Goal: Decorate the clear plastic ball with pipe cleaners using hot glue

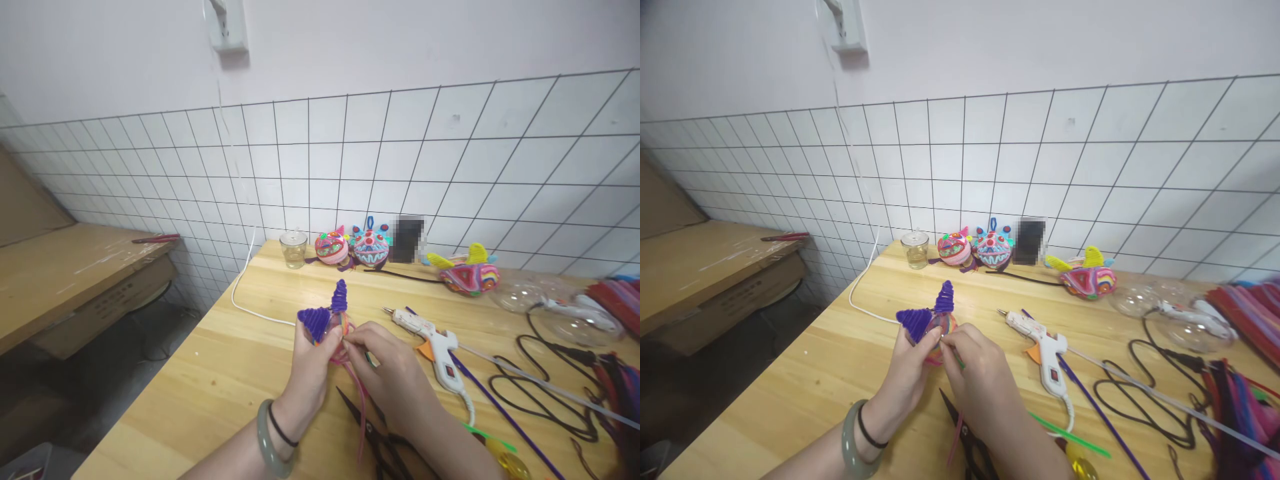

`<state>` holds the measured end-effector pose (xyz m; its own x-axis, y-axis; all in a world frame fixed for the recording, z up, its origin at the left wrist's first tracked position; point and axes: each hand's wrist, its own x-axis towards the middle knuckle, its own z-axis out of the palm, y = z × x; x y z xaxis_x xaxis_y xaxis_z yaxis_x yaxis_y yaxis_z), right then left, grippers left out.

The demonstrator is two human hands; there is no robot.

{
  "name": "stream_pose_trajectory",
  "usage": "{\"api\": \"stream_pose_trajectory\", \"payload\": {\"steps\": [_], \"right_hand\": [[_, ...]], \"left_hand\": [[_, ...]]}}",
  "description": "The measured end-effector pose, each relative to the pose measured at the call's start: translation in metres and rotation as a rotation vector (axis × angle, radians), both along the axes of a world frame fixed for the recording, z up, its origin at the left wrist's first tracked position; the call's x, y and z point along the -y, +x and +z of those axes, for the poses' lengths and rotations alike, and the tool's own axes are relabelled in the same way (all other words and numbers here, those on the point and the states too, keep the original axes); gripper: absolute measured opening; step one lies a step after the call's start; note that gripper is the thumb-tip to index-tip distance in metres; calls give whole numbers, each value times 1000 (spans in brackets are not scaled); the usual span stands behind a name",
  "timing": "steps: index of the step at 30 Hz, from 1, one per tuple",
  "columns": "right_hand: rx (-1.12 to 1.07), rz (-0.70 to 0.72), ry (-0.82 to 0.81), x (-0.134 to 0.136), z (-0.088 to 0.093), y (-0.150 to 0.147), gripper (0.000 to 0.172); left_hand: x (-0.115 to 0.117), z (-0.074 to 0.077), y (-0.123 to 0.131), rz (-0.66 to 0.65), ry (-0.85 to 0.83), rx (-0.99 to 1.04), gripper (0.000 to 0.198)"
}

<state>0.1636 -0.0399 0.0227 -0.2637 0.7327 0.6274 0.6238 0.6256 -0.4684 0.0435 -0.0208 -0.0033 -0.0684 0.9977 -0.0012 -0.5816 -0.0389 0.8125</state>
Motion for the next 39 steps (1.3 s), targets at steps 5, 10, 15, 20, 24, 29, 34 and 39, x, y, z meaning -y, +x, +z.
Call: {"api": "stream_pose_trajectory", "payload": {"steps": [5, 10, 15, 20, 24, 29, 34, 39], "right_hand": [[-11, -1, -21, -1, 0, 1, 16], [-15, -1, -30, -2, -1, 3, 15], [-11, -6, -22, -3, -2, 3, 14], [-19, 3, -32, -4, -4, 4, 14], [-18, 8, -35, -3, -5, 4, 15], [-14, 6, -44, -3, -3, 4, 15], [-13, -5, -45, -3, -3, 4, 15], [-6, -2, -37, -2, -1, 4, 15]], "left_hand": [[-1, -1, 0, -5, 6, -2, 36], [0, 3, 0, -14, -39, 66, 31], [-1, 4, 0, -12, -40, 86, 31], [0, 2, -1, -26, -26, 96, 29], [0, 3, 0, -29, -13, 95, 26], [0, 4, 0, -38, -8, 99, 25], [2, 3, -1, -38, 3, 153, 24], [2, 3, -1, -31, 1, 137, 24]]}}
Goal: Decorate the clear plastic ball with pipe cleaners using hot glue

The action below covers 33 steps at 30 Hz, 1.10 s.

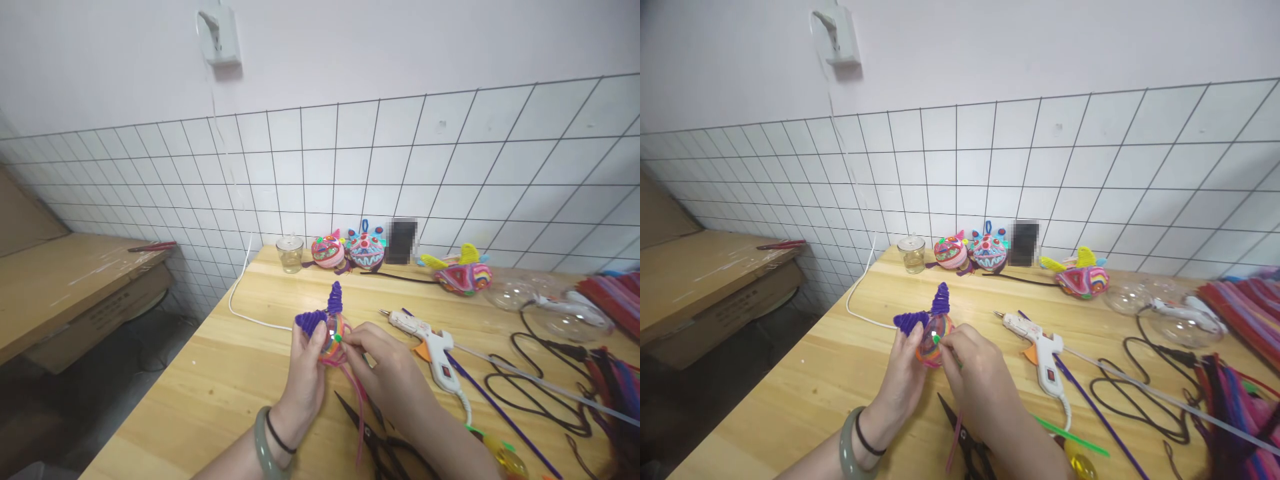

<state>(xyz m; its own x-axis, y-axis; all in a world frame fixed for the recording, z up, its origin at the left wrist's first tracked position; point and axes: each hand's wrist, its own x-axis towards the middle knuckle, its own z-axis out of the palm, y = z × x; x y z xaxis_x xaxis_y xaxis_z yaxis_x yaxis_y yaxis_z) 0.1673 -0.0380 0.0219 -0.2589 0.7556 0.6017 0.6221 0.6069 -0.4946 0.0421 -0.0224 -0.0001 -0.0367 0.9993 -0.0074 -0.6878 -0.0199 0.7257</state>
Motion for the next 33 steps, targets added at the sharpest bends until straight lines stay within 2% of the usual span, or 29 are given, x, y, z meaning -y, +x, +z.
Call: {"api": "stream_pose_trajectory", "payload": {"steps": [20, 33], "right_hand": [[9, 2, 11, 0, 1, -1, 16], [22, -3, 17, 1, 4, -1, 17]], "left_hand": [[0, 1, 1, 26, 1, -139, 34], [0, 1, 2, 43, -12, -127, 35]]}}
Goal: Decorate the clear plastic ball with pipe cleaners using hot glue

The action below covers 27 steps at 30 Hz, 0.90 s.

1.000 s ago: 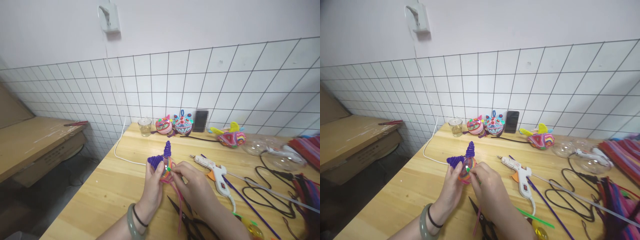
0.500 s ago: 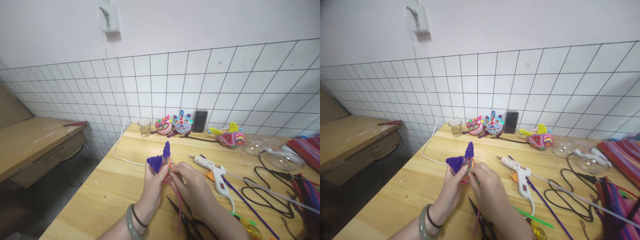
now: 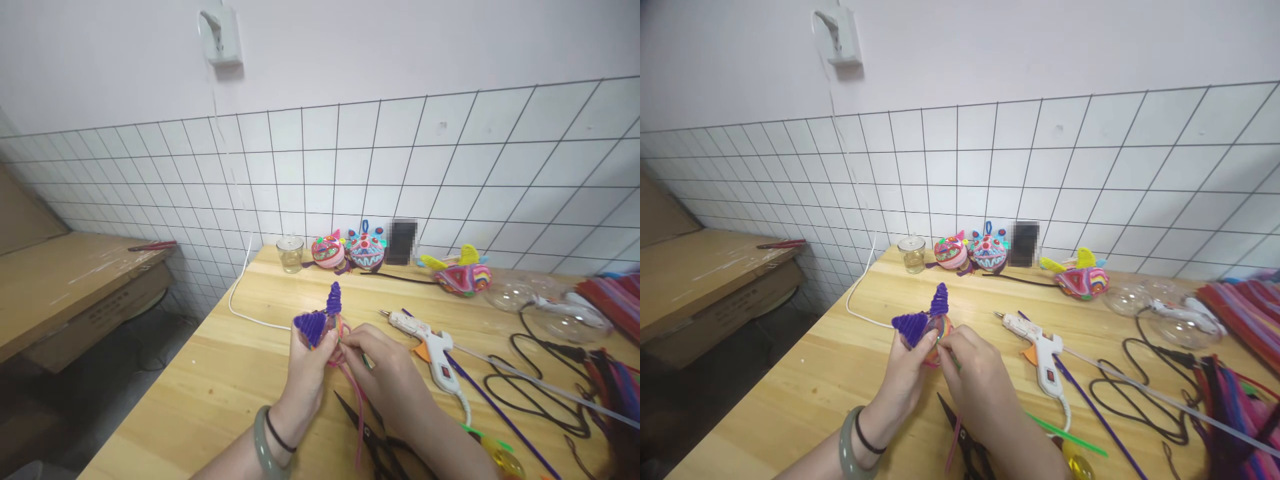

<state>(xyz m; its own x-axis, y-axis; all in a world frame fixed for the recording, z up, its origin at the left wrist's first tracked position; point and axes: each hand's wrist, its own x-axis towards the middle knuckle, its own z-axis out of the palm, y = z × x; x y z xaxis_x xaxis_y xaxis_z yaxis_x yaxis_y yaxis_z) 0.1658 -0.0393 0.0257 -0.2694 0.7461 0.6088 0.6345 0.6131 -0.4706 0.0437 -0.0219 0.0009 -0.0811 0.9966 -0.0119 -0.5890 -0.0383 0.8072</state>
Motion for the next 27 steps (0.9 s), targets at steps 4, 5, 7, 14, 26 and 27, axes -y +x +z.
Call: {"api": "stream_pose_trajectory", "payload": {"steps": [4, 5, 7, 14, 26, 27], "right_hand": [[0, -4, 3, -1, -1, 1, 16], [-2, -5, 4, -1, -2, 1, 16], [-2, -13, 5, -1, -3, 2, 15], [-1, -24, 10, -3, -4, 3, 14], [-56, 18, -30, -6, -7, 1, 16], [-66, 29, -34, -6, -8, 1, 16]], "left_hand": [[0, -1, 0, -7, -4, 32, 34], [0, -1, 0, -17, -9, 54, 32], [0, -1, -1, -36, -16, 106, 27], [0, 0, -2, -51, 17, 119, 23], [-2, 4, -2, -27, -13, 99, 30], [-1, 4, -2, -30, -15, 100, 30]]}}
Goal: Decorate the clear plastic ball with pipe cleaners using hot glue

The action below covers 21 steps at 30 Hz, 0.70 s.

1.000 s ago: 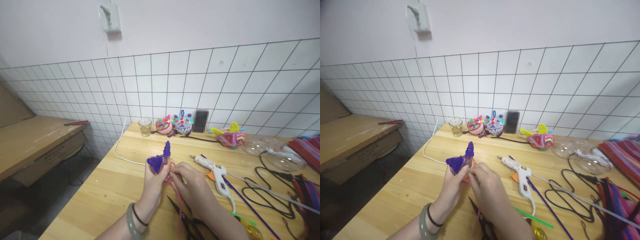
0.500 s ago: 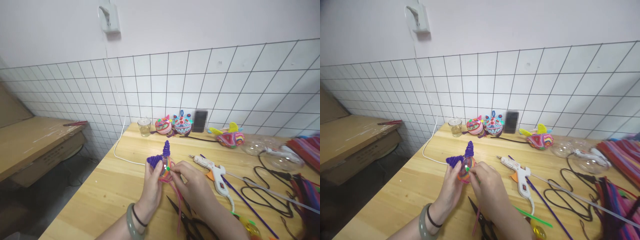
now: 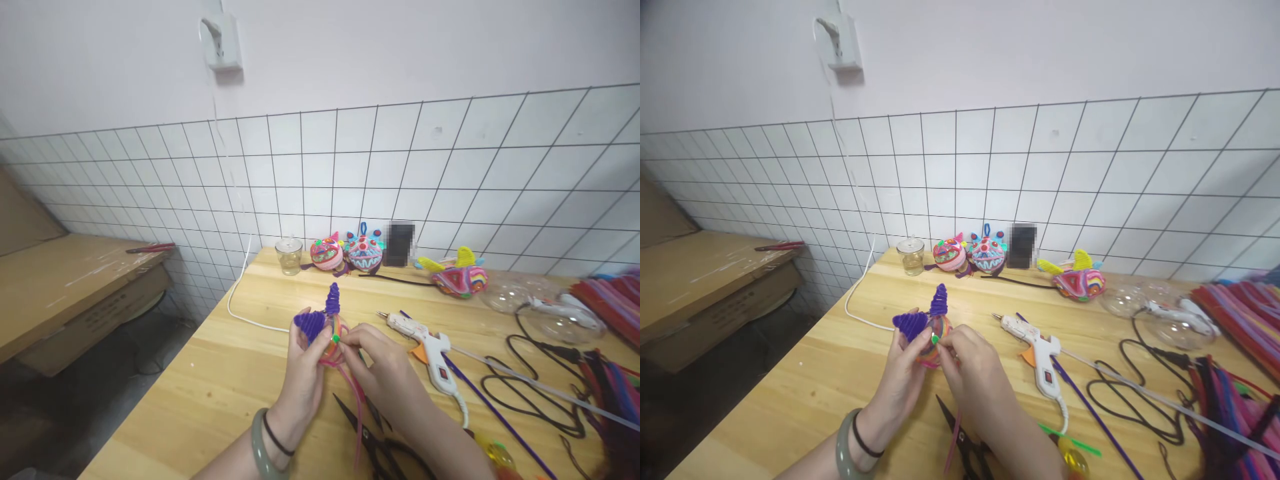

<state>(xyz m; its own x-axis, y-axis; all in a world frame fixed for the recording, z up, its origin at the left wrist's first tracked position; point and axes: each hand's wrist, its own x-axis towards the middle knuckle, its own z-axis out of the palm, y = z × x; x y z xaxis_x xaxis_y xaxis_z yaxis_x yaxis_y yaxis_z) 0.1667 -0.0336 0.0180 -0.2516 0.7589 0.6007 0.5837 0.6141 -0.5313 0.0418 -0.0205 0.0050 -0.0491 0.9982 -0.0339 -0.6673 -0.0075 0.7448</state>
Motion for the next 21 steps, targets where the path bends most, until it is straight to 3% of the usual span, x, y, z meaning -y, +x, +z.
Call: {"api": "stream_pose_trajectory", "payload": {"steps": [10, 14, 21], "right_hand": [[-32, 7, 40, -3, 0, 4, 15], [-36, -2, 32, -4, 6, 7, 15], [2, 27, -40, -6, 17, 16, 16]], "left_hand": [[0, 1, -1, -73, 57, 29, 30], [1, -2, -2, -129, 69, 86, 45], [-2, 6, -3, -234, 99, 159, 45]]}}
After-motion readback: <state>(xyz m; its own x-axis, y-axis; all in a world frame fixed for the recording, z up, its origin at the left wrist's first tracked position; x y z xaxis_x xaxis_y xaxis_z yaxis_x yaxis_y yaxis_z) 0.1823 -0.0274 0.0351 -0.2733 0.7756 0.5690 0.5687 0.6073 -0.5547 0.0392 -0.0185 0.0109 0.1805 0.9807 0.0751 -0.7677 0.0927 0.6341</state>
